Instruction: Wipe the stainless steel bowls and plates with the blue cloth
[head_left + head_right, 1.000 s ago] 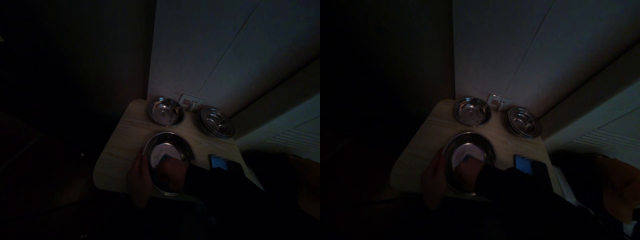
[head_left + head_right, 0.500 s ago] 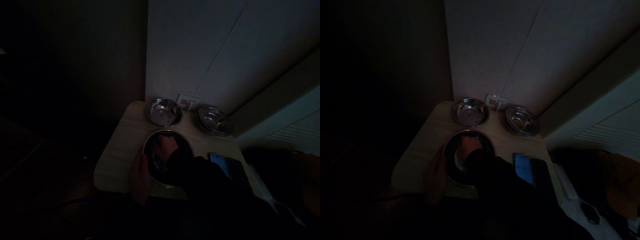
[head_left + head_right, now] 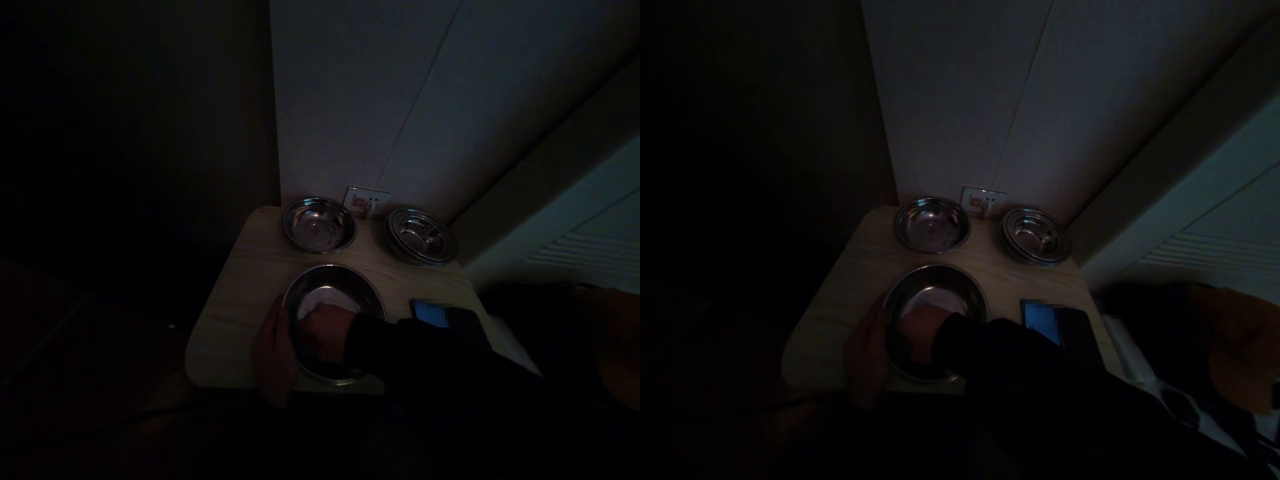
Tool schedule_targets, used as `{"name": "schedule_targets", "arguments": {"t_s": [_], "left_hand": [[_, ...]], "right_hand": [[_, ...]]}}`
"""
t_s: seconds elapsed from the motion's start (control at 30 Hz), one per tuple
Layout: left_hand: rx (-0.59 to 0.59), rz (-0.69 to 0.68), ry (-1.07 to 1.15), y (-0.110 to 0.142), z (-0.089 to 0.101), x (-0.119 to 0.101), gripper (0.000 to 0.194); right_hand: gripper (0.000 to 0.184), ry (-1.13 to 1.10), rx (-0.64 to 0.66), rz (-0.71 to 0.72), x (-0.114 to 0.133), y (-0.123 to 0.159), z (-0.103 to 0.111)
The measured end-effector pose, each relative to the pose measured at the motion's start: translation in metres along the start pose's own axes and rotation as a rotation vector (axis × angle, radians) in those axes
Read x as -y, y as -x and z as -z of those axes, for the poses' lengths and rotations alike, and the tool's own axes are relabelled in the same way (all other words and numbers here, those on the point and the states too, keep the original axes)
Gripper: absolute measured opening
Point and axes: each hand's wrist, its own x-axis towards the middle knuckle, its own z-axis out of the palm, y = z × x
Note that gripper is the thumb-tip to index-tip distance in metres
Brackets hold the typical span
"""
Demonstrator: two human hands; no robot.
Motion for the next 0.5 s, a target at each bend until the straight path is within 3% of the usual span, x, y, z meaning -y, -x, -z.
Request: {"name": "schedule_targets", "arguments": {"t_s": [0.13,0.23,0.33,0.5], "left_hand": [[0.025,-0.059,-0.022,-0.005,0.003,0.003,0.040],[-0.004,-0.080,-0.036,-0.005,0.003,0.003,0.041],[-0.066,-0.036,-0.064,-0.002,0.002,0.000,0.041],[-0.130,-0.007,-0.064,0.002,0.001,0.000,0.045]], "right_hand": [[0.024,-0.083,-0.227,-0.235,0.005,-0.032,-0.002],[0.030,-0.150,-0.305,-0.352,0.005,-0.045,-0.002],[0.027,-0.218,-0.277,-0.273,0.008,-0.036,-0.006],[0.008,-0.215,-0.098,-0.015,0.008,-0.005,-0.008]]}}
